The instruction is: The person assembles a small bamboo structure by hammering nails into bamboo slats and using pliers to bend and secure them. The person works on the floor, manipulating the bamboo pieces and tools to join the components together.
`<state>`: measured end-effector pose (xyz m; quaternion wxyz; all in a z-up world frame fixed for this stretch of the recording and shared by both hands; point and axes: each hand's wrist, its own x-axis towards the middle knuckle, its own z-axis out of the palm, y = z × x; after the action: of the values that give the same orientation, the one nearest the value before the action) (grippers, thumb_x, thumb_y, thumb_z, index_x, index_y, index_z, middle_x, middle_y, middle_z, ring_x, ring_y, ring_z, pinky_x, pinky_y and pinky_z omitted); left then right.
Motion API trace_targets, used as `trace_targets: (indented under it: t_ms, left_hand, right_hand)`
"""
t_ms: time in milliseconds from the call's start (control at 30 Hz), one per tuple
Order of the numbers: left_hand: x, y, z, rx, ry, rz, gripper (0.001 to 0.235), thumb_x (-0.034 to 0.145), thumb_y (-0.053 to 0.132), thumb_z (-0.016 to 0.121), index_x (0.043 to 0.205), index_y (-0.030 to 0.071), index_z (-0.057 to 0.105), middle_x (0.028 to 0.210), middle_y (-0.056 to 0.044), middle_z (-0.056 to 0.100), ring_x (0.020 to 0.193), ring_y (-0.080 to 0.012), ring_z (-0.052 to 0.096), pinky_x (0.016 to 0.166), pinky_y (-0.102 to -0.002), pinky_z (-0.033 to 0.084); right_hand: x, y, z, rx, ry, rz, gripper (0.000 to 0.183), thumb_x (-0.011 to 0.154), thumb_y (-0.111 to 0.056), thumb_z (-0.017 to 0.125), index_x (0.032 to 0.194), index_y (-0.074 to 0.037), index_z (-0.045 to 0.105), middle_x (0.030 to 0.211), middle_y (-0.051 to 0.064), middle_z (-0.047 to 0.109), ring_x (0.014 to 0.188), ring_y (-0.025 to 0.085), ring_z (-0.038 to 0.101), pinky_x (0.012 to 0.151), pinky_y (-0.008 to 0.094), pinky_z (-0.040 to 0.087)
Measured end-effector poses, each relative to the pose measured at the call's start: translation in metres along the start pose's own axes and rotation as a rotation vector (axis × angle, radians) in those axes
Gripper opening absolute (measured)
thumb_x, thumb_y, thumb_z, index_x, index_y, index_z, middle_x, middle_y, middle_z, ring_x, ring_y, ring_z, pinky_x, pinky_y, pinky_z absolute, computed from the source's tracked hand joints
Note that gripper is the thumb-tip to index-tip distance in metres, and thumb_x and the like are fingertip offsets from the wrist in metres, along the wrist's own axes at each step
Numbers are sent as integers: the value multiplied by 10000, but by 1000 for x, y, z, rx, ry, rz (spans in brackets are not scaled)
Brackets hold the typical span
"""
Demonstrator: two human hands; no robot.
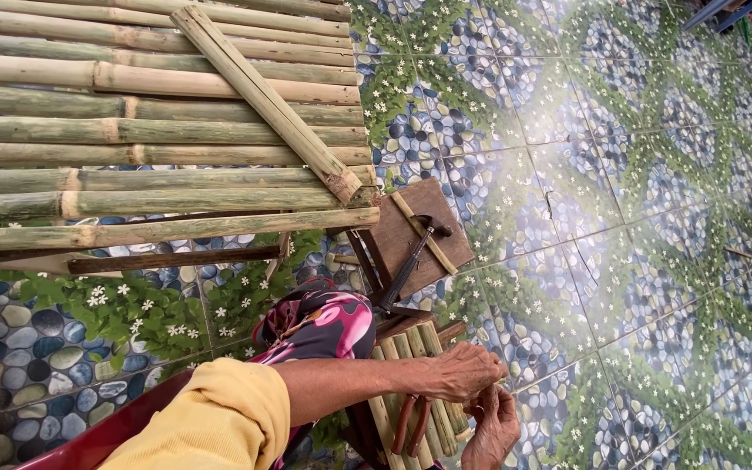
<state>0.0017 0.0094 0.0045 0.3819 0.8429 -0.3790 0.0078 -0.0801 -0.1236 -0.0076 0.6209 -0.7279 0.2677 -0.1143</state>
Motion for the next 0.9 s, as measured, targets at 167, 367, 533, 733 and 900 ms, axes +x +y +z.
trace_targets:
  t_ms: [167,367,533,733,900]
  left_hand:
    - [2,-5,13,15,13,3,103,844,53,645,894,42,556,692,-67,451,550,-183,388,460,-367,300]
    - [2,-3,7,-4,1,2,55,882,22,611,912,31,565,703,-66,448,547,-174,375,452,-354,298]
    - [0,-1,5,-3,9,2,84,889,40,604,858,50,526,682,-50,423,544,-162,355,450,-354,290]
    - [-1,-2,2,-14,33,19,8,883,30,552,884,37,549,679,-63,424,541,-177,348,465,-372,285]
    - [0,-1,-1,-45,11,-3,134,798,66,634,902,31,557,728,-126,525,548,-275,465,464,-438,315]
  right_hand:
    - [4,7,-4,26,-25,-25,258,995,-306,735,993,-57,665,751,56,616,619,146,556,551,306,496]
    - [6,8,-5,0,-7,-15,268,993,-312,735,987,-54,662,761,53,593,636,149,543,555,325,498]
    - [0,1,-2,0,-12,-38,272,1002,-304,726,981,-40,662,759,66,605,629,151,537,552,314,489]
    - [2,4,-1,-9,8,-25,280,998,-310,734,995,-38,667,764,67,605,631,151,535,559,313,503]
    - [7,13,-4,-7,5,-45,282,992,-318,733,1006,-44,664,790,45,589,642,149,534,551,315,506]
